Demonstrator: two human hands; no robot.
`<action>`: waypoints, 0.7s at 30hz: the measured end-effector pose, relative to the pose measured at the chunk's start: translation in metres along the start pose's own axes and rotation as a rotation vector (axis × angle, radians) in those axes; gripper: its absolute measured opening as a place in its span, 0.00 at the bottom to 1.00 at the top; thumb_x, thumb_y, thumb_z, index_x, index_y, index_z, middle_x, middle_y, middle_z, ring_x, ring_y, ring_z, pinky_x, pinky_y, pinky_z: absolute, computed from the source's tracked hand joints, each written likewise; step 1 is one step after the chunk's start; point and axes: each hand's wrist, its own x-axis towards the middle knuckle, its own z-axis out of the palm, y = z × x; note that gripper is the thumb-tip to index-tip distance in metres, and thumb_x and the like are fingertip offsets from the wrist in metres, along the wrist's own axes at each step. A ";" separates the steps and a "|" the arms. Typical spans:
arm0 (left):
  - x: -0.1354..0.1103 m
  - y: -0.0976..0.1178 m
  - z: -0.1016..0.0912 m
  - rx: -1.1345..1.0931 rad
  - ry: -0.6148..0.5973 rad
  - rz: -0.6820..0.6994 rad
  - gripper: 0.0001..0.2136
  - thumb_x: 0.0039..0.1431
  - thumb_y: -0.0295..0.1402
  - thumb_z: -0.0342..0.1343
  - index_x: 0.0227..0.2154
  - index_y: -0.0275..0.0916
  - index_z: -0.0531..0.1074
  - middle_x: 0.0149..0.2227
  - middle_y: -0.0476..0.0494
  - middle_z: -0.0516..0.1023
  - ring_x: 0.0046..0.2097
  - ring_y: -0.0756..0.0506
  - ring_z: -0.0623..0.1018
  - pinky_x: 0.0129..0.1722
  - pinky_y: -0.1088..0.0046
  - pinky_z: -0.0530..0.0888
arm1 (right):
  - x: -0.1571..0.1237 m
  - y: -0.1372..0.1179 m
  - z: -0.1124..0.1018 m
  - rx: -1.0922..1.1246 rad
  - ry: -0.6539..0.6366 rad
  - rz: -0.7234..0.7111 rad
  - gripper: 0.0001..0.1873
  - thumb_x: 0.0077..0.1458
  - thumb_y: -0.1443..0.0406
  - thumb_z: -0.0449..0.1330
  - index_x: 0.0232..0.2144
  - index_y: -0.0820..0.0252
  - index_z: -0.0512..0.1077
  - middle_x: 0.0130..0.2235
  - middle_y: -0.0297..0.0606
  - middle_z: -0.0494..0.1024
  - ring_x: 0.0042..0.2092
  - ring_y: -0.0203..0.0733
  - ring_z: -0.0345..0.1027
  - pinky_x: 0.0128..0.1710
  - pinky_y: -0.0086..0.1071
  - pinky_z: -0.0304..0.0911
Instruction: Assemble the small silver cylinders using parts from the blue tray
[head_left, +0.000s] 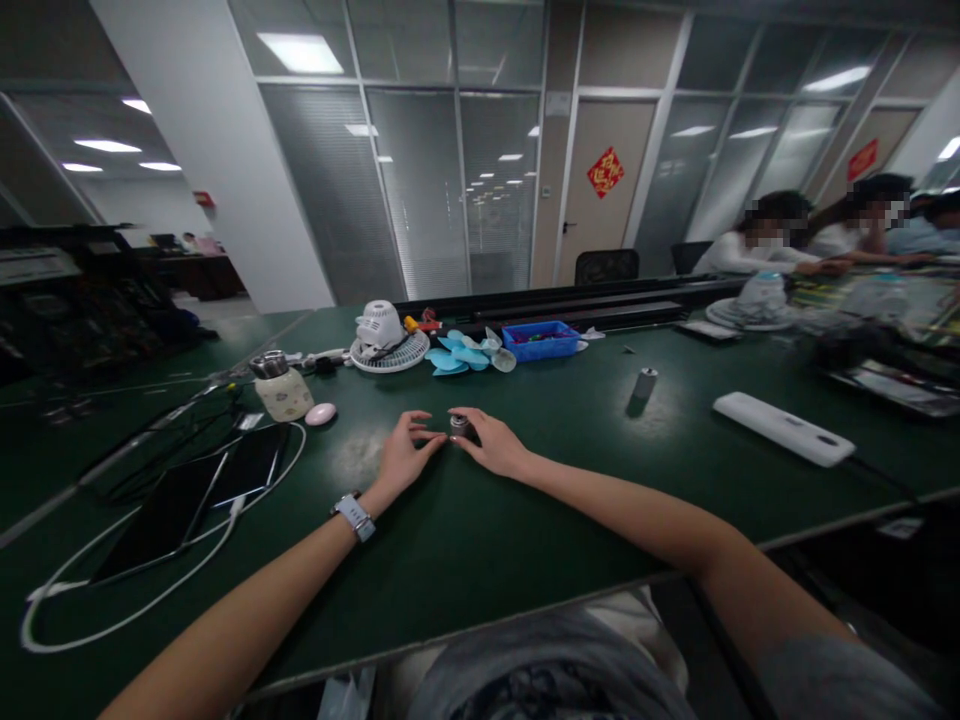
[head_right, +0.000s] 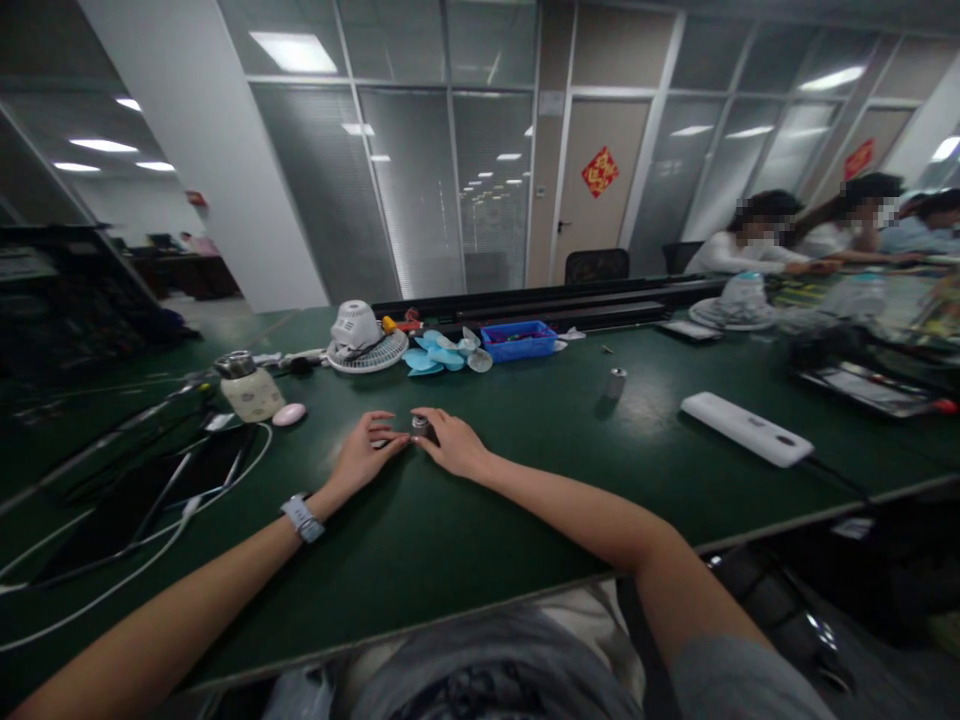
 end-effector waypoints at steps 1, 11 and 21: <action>0.000 -0.002 0.002 0.015 -0.018 -0.003 0.22 0.50 0.40 0.62 0.46 0.41 0.63 0.35 0.41 0.83 0.48 0.39 0.80 0.49 0.57 0.73 | -0.001 0.001 0.001 0.010 0.004 0.003 0.24 0.60 0.63 0.57 0.57 0.59 0.60 0.54 0.47 0.70 0.53 0.48 0.67 0.52 0.43 0.64; 0.002 -0.003 0.002 0.110 -0.004 0.001 0.22 0.56 0.47 0.55 0.49 0.42 0.63 0.42 0.40 0.82 0.53 0.38 0.76 0.53 0.55 0.69 | 0.013 0.105 -0.075 -0.197 0.508 0.339 0.20 0.58 0.66 0.53 0.54 0.61 0.62 0.51 0.50 0.70 0.50 0.49 0.67 0.52 0.44 0.62; 0.003 -0.009 0.004 0.161 0.068 0.002 0.13 0.58 0.41 0.53 0.44 0.42 0.69 0.39 0.41 0.83 0.48 0.39 0.79 0.48 0.59 0.72 | -0.032 0.199 -0.140 -0.555 0.542 0.861 0.22 0.58 0.68 0.50 0.54 0.66 0.59 0.49 0.55 0.69 0.49 0.51 0.66 0.48 0.39 0.58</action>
